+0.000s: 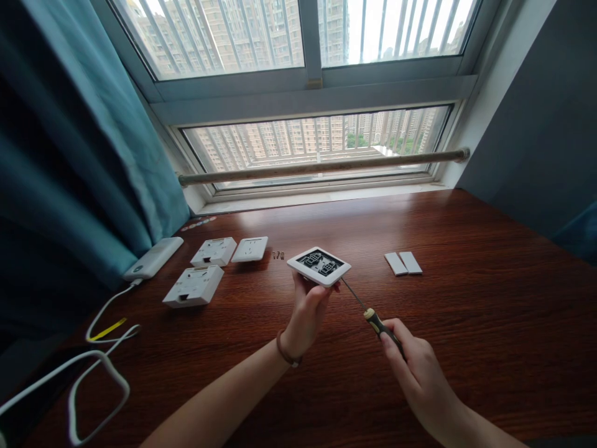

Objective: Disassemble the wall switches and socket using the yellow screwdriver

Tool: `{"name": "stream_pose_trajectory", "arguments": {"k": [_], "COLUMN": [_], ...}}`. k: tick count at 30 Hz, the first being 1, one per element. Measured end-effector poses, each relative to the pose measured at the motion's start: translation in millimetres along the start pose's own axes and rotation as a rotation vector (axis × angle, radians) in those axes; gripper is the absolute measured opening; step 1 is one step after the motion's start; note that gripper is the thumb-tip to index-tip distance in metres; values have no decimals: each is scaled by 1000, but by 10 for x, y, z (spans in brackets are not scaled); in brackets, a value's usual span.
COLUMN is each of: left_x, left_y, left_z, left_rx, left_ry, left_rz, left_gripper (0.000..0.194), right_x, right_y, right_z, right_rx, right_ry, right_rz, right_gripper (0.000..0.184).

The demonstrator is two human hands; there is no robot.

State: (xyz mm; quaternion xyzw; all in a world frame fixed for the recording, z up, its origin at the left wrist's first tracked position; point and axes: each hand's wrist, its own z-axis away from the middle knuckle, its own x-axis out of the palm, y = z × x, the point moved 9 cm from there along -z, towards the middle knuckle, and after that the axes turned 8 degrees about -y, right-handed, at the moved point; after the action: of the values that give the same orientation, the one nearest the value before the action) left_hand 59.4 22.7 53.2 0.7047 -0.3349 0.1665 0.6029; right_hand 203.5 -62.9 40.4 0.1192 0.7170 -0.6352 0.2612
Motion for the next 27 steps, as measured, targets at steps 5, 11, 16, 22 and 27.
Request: {"name": "stream_pose_trajectory", "arguments": {"k": [5, 11, 16, 22, 27], "left_x": [86, 193, 208, 38, 36], "left_y": [-57, -140, -139, 27, 139], "left_z": [34, -5, -1, 101, 141], "left_rx": [-34, -258, -251, 29, 115], "left_ry": [-130, -189, -158, 20, 49], "left_rz": [8, 145, 190, -203, -334], "left_gripper": [43, 43, 42, 63, 69], "right_x": [-141, -453, -555, -258, -179], "right_y": [15, -114, -197, -119, -123], "right_z": [-33, -180, -271, -225, -196], "right_rx": [-45, -34, -31, -77, -140], "right_ry": [60, -147, -216, 58, 212], "right_rz": [176, 241, 262, 172, 212], "right_gripper": [19, 25, 28, 23, 18]}}
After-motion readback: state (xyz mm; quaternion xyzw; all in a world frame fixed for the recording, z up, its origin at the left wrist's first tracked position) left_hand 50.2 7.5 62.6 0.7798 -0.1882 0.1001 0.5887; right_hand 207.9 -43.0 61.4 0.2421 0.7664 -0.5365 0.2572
